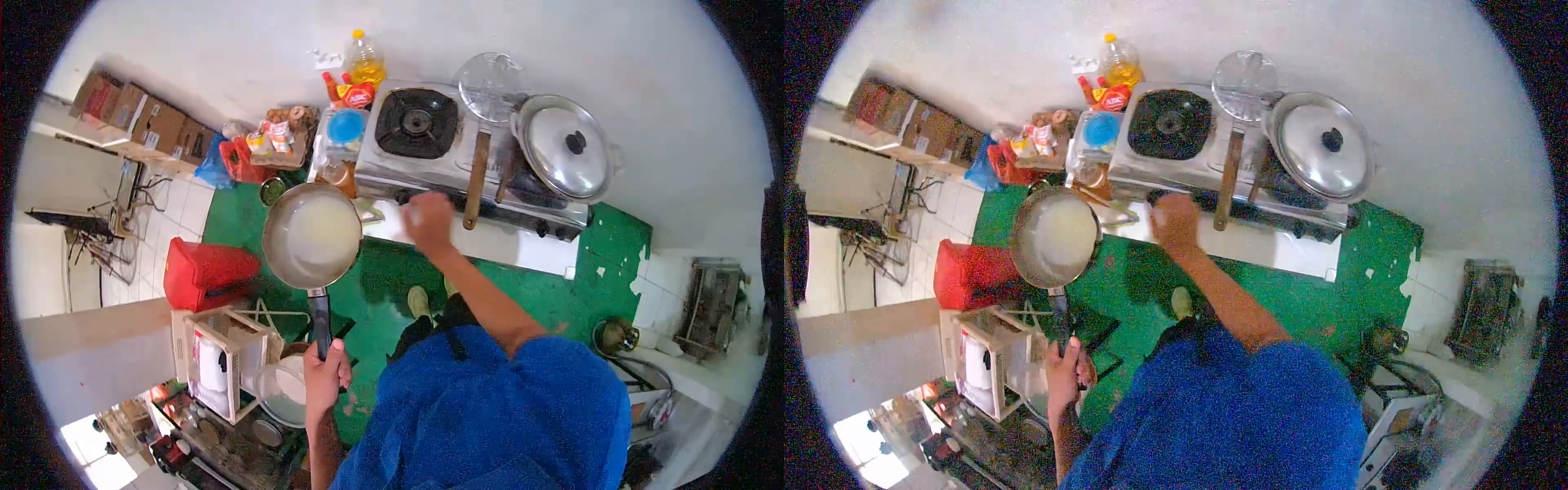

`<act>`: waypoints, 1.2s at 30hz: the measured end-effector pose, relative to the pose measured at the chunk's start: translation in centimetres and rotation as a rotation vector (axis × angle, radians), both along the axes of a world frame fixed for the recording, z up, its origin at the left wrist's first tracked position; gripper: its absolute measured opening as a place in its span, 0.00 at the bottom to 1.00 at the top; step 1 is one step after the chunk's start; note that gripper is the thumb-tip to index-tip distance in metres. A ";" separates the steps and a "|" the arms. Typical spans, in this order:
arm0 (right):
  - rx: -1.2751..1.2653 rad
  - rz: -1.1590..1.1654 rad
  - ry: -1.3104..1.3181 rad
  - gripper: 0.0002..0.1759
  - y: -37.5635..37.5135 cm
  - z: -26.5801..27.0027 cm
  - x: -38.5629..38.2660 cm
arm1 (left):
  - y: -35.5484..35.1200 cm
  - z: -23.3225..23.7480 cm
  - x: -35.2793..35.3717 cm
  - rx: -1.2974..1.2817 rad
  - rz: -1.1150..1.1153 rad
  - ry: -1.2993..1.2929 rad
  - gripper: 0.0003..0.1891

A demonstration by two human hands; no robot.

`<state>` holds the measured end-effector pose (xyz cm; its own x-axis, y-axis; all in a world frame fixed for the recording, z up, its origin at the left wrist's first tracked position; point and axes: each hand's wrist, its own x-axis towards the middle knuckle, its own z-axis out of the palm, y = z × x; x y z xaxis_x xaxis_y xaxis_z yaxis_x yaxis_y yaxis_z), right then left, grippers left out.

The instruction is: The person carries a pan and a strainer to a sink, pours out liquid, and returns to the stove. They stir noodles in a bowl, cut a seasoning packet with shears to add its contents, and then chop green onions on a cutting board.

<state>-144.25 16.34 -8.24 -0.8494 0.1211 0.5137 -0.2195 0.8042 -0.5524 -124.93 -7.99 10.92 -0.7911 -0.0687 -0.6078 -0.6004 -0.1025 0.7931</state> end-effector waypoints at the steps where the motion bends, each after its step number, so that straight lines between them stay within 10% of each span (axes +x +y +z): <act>1: 0.013 -0.198 0.026 0.18 2.7 0.9 0.8 | 0.1 0.1 -0.2 -0.021 -0.007 -0.005 0.21; 5: 0.150 -0.596 -0.353 0.36 8.5 -3.2 2.1 | 0.8 0.5 -1.5 -0.054 -0.088 0.027 0.22; 9: -0.290 -0.545 -0.722 0.34 10.6 -6.7 -1.0 | 0.9 -0.6 -2.5 -0.029 -0.146 0.056 0.21; 23: -0.354 -0.271 -0.497 0.22 10.5 1.9 2.1 | 4.1 3.4 -5.1 -0.031 -0.273 0.114 0.19; 36: -0.342 -0.323 -0.436 0.20 32.1 17.3 32.5 | 18.6 12.4 0.2 -0.102 -0.531 0.164 0.19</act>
